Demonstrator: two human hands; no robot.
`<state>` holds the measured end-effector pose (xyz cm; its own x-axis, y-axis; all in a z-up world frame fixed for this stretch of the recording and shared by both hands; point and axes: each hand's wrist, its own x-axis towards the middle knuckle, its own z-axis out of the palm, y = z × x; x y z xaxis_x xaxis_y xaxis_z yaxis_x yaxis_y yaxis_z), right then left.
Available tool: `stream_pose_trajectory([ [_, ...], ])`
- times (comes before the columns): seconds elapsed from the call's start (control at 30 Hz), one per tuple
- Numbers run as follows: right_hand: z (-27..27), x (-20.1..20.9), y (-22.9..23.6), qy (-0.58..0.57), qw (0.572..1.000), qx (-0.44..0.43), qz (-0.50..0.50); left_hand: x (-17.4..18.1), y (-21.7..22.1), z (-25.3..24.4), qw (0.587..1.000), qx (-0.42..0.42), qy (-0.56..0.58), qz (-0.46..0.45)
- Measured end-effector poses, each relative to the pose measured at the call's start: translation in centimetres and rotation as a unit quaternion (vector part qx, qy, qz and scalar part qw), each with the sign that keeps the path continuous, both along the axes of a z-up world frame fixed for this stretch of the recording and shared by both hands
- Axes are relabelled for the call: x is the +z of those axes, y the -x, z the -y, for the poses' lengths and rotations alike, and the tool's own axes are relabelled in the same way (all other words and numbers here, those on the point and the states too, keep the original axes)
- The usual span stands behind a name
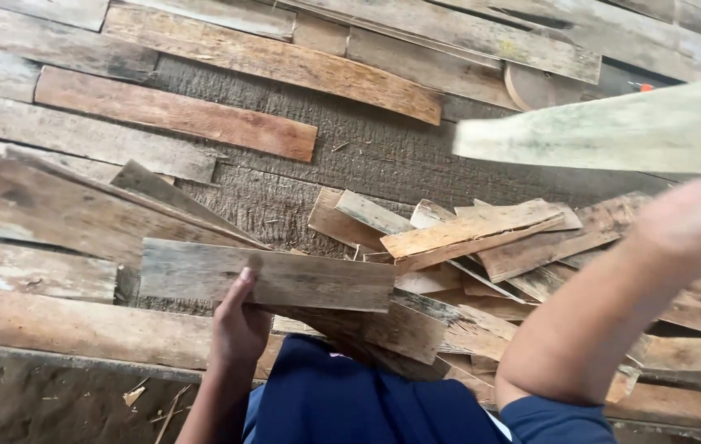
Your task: The person sorts and stacks wooden planks on a workbench. They pick up planks from a pile, inspect them, and place them into a neat stack, occasionally moving other planks aside to reach the work area.
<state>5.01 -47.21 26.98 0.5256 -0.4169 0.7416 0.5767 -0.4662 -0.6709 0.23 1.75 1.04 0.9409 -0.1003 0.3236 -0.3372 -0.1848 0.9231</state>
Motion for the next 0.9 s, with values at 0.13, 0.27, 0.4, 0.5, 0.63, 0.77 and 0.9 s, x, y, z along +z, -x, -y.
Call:
stream_pose_trajectory([
  [0.13,4.5,-2.8,2.0,-0.306,0.947,-0.092,-0.033,0.2,0.6,0.2,1.0,-0.022,-0.016,-0.008],
  [0.27,3.3,-7.0,2.0,-0.582,0.789,-0.192,-0.052,4.1,-1.6,3.8,0.693,0.073,0.488,-0.525],
  [0.4,12.8,-23.7,5.7,-0.575,0.732,-0.332,-0.152,2.7,-1.5,4.9,0.674,0.07,0.508,-0.531],
  [0.5,13.2,-25.6,9.0,-0.652,0.708,-0.193,-0.192,3.6,-1.6,5.8,0.672,0.096,0.482,-0.554],
  [0.63,6.7,-17.6,9.8,-0.511,0.744,-0.336,-0.267,3.6,-1.3,6.2,0.688,0.074,0.488,-0.532],
  [0.77,3.5,-13.0,8.5,-0.152,0.841,-0.341,-0.393,2.4,-0.7,5.7,0.687,0.082,0.482,-0.538],
  [0.9,1.4,-11.8,3.9,0.152,0.784,-0.071,-0.597,2.7,-0.8,5.8,0.691,0.078,0.49,-0.526],
])
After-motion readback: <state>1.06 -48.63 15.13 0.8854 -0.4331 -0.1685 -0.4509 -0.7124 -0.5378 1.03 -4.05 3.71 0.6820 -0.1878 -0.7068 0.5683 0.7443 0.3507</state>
